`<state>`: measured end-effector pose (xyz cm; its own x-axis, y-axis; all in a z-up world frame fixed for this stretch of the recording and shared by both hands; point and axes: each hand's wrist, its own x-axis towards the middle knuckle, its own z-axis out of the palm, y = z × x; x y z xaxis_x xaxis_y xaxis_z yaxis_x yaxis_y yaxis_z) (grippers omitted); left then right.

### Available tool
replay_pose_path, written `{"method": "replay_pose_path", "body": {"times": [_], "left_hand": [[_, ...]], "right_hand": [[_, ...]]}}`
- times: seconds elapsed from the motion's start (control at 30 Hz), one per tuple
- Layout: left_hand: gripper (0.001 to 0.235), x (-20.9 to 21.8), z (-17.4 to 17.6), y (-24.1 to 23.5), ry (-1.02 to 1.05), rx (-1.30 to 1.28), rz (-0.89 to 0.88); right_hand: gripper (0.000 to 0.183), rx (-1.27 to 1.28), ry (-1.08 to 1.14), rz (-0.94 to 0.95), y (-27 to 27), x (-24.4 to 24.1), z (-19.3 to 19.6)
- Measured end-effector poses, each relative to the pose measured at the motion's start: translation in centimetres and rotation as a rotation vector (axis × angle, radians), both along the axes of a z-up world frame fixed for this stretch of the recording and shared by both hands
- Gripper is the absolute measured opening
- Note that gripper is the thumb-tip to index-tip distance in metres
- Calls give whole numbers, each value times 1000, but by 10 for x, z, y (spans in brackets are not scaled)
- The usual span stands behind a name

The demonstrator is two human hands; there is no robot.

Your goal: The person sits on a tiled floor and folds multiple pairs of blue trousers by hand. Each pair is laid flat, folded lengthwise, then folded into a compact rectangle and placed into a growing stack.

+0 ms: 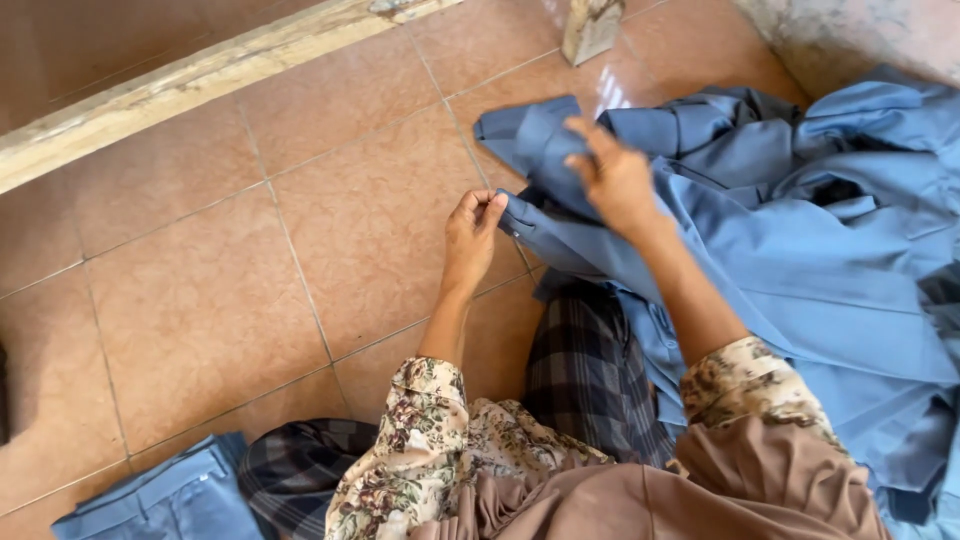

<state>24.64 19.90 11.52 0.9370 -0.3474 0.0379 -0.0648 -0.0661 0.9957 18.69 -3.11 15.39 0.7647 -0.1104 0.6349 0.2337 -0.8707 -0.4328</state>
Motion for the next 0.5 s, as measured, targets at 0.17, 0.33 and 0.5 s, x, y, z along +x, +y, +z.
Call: {"method": "replay_pose_path", "body": {"times": [0.17, 0.33, 0.5], "left_hand": [[31, 3, -28, 33, 56, 97, 1], [75, -26, -21, 70, 103, 169, -380], [87, -45, -40, 84, -113, 771, -641]], "right_hand": [[13, 11, 117, 142, 81, 0, -68], [6, 2, 358, 123, 112, -37, -108], [15, -18, 444, 259, 131, -73, -125]]}}
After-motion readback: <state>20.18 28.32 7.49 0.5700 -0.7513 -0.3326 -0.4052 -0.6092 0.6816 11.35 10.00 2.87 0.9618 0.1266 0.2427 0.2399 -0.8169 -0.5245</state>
